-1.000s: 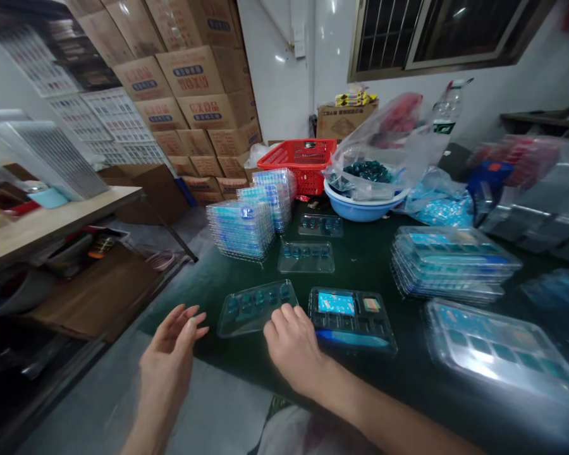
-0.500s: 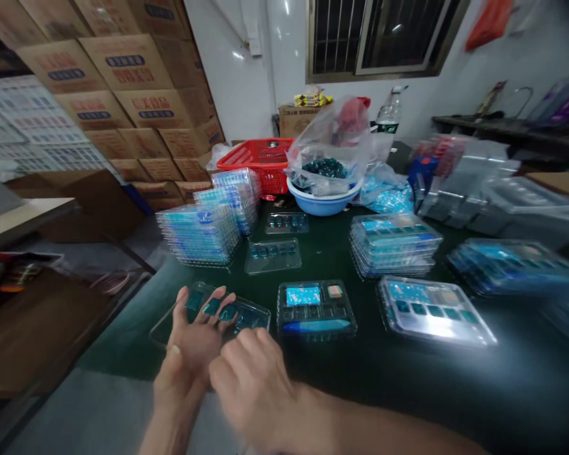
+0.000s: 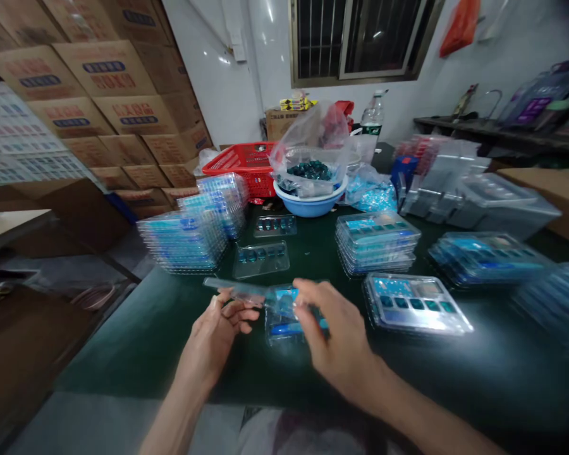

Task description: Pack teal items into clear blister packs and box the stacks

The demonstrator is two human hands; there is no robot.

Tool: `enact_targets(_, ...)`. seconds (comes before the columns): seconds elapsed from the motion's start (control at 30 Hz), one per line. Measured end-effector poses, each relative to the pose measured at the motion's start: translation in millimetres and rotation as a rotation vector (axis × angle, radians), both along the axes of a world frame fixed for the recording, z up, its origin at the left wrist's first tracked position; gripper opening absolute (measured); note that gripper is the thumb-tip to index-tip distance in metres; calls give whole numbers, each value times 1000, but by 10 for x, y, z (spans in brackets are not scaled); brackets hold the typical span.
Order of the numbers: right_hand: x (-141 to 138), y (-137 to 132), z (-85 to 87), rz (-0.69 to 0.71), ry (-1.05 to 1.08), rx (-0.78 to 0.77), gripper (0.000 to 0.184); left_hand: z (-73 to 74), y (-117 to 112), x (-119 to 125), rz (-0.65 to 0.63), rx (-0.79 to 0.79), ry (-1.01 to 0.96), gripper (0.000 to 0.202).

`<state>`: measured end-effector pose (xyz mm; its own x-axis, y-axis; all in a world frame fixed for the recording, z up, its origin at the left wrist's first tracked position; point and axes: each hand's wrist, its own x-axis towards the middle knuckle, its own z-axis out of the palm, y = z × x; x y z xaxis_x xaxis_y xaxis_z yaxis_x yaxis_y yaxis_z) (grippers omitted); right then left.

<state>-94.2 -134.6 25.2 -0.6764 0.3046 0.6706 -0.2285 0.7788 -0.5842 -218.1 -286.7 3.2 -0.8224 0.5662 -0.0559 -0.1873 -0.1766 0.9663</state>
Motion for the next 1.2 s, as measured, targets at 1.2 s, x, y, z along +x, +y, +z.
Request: enact_targets(1.2, -270, 580, -613, -450, -543, 159, 35, -152, 820, -17, -632, -1022, 1457, 108)
